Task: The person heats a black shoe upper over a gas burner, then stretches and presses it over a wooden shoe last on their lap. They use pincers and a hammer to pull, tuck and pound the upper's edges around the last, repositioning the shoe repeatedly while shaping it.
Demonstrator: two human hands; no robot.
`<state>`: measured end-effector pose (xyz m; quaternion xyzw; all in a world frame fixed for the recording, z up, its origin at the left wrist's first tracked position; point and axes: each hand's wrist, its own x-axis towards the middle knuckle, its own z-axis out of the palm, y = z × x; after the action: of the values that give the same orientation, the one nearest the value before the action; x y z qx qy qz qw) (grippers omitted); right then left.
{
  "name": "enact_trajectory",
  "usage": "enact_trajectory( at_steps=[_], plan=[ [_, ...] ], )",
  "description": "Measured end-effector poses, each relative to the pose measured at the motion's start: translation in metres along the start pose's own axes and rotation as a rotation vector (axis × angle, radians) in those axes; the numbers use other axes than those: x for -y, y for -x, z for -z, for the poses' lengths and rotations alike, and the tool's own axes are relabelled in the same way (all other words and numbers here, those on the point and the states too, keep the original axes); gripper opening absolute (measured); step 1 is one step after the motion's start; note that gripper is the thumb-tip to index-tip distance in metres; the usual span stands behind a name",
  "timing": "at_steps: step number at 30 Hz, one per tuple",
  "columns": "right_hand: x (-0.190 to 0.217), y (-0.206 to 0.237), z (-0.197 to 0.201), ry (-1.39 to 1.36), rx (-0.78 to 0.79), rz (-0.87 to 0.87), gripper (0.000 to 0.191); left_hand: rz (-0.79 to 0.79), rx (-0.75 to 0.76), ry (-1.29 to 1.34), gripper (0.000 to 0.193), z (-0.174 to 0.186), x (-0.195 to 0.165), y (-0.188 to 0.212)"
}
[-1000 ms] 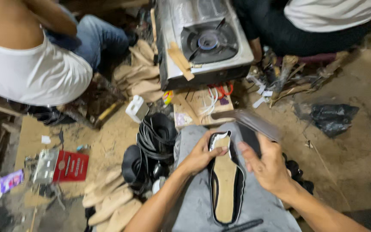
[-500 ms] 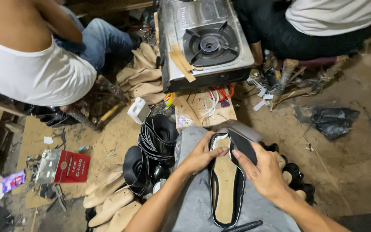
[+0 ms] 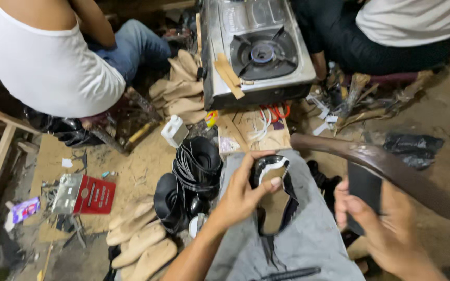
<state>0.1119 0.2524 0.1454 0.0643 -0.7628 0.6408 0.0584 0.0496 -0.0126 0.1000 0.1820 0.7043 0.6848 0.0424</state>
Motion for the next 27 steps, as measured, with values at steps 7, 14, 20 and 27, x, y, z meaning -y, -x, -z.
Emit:
enact_trajectory(
  at_steps=[7, 14, 20, 27],
  plan=[
    [0.032, -0.025, 0.021, 0.482, 0.068, -0.206, 0.024, -0.252, -0.168, -0.058, 0.044, -0.001, -0.041, -0.035],
    [0.052, -0.041, -0.005, 0.596, 0.089, 0.285, 0.019, -0.228, -0.168, -0.124, 0.047, 0.002, -0.027, -0.041],
    [0.052, -0.050, -0.038, 0.459, 0.119, 0.306, 0.031, -0.239, -0.174, -0.104, 0.046, 0.013, -0.025, -0.052],
    [-0.026, -0.064, -0.086, 0.498, -0.143, 0.609, 0.037, -0.214, -0.206, -0.029, 0.050, 0.039, -0.018, -0.067]
  ],
)
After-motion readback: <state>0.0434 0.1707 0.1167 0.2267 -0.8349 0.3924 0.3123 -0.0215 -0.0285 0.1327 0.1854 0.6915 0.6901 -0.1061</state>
